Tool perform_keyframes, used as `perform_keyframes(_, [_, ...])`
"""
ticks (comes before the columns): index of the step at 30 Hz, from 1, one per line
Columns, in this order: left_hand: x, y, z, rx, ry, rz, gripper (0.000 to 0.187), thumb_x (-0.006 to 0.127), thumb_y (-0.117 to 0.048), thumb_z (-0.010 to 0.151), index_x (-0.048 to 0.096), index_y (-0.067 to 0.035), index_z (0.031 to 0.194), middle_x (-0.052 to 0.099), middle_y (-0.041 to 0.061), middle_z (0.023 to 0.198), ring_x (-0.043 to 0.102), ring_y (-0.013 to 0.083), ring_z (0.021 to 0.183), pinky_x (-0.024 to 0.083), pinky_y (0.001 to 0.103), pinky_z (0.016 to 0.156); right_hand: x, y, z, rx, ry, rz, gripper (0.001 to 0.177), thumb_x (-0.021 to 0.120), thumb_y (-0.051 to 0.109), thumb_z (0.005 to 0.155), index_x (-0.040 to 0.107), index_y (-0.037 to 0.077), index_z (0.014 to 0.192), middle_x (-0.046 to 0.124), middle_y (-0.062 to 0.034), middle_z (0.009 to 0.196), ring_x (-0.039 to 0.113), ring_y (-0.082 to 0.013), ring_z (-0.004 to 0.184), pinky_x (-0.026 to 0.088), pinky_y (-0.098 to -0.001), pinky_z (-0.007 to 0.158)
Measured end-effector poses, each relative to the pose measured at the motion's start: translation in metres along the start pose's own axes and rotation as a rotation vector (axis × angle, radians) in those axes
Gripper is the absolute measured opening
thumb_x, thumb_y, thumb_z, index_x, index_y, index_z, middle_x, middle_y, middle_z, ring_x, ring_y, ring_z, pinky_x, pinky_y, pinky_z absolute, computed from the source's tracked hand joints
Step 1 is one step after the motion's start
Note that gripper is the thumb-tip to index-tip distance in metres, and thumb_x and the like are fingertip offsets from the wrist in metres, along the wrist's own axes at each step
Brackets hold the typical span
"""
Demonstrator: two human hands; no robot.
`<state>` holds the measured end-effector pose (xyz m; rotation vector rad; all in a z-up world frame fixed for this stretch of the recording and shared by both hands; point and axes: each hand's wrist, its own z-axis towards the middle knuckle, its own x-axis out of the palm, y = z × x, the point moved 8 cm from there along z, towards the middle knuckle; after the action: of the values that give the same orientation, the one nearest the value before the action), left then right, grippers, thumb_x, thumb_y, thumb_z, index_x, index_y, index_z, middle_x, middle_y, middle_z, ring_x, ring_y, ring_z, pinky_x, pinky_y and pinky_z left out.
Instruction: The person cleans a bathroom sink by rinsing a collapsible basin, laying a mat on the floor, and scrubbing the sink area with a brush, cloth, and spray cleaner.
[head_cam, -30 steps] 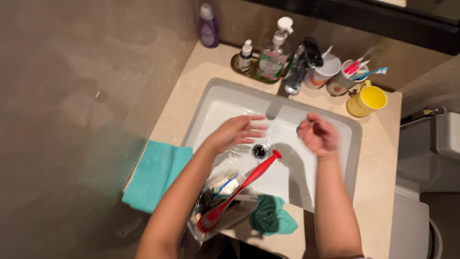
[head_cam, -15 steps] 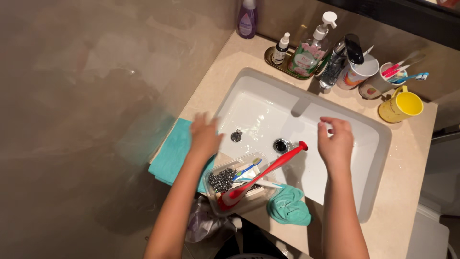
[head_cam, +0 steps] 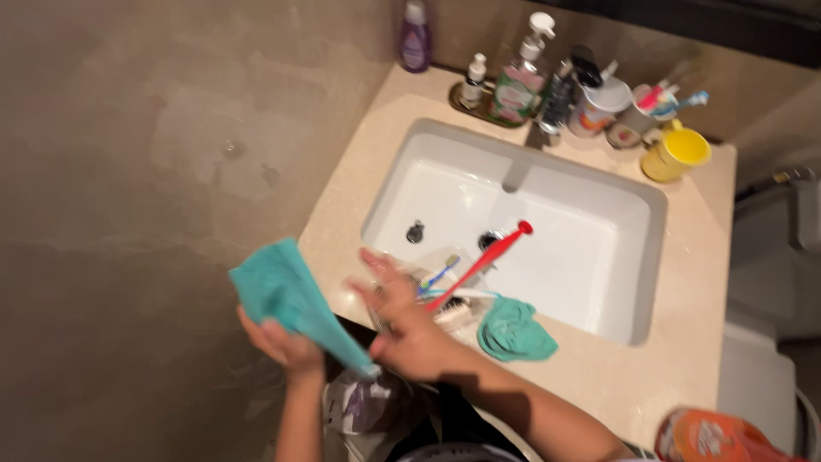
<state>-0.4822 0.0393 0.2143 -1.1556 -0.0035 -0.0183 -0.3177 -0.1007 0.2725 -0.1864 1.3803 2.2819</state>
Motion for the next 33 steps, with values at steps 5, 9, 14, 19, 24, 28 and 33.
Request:
perform_keyframes(5, [0.05,-0.058,-0.076,-0.155,0.459,-0.526,0.079,0.046,-0.056,0.1,0.026,-0.004,0.155,0.046,0.013,0.147,0.048,0.0267,0.132,0.039,0.046,0.111,0.037,0.009,-0.042,-0.026,-0.056,0.078,0.056,0.055,0.048,0.106,0.048,0.008,0.144,0.037,-0.0237,0.149,0.033,-0.0377,0.149,0.019,-0.0517,0.13])
perform_keyframes(9, [0.085,-0.02,-0.151,-0.34,0.511,-0.457,0.063,0.046,-0.047,0.107,0.049,0.006,0.143,0.059,0.017,0.139,0.057,0.0318,0.127,0.045,0.046,0.109,-0.001,-0.012,-0.099,0.305,-0.271,0.249,0.034,0.057,0.039,0.108,0.057,0.007,0.117,0.061,-0.0062,0.107,0.056,-0.0194,0.113,0.037,-0.0405,0.11])
perform_keyframes(14, [0.155,-0.058,-0.194,0.087,1.094,-0.212,0.05,0.05,-0.001,0.094,0.057,-0.005,0.143,0.064,0.018,0.138,0.062,0.035,0.132,0.047,0.045,0.114,-0.083,-0.012,-0.161,0.478,-0.662,0.24,0.03,0.046,0.029,0.112,0.064,0.006,0.115,0.062,-0.0063,0.101,0.057,-0.0124,0.096,0.049,-0.0297,0.089])
perform_keyframes(19, [0.215,-0.085,-0.229,0.555,1.233,0.48,0.099,0.087,-0.03,0.063,0.046,0.002,0.147,0.049,0.03,0.144,0.046,0.0574,0.128,0.044,0.058,0.095,-0.21,0.024,-0.246,1.113,-0.805,-1.058,0.063,0.051,0.036,0.106,0.04,0.011,0.164,0.069,-0.021,0.109,0.064,-0.0368,0.094,0.053,-0.0482,0.078])
perform_keyframes(24, [0.227,-0.064,-0.222,0.159,1.271,0.458,0.053,0.076,-0.016,0.078,0.059,-0.006,0.127,0.061,0.017,0.122,0.059,0.0397,0.114,0.052,0.046,0.092,-0.196,-0.058,-0.292,1.295,-0.516,-1.101,0.048,0.045,0.038,0.104,0.048,0.021,0.148,0.053,-0.0229,0.143,0.046,-0.0545,0.13,0.033,-0.0747,0.102])
perform_keyframes(28, [0.201,-0.114,-0.177,0.12,0.957,0.215,0.049,0.077,-0.015,0.078,0.056,0.002,0.119,0.063,0.021,0.11,0.063,0.0406,0.102,0.052,0.046,0.088,-0.151,-0.09,-0.281,0.92,-0.521,-1.038,0.048,0.057,0.03,0.093,0.057,0.015,0.139,0.049,-0.022,0.148,0.036,-0.0565,0.134,0.018,-0.072,0.103])
perform_keyframes(33, [0.213,-0.15,-0.148,0.203,0.894,0.228,0.044,0.071,-0.012,0.08,0.058,0.002,0.12,0.064,0.021,0.112,0.064,0.0401,0.101,0.052,0.046,0.088,-0.018,-0.121,-0.243,0.808,0.094,-0.852,0.014,0.064,0.019,0.088,0.067,0.006,0.09,0.062,-0.0199,0.094,0.054,-0.0384,0.093,0.041,-0.0517,0.083])
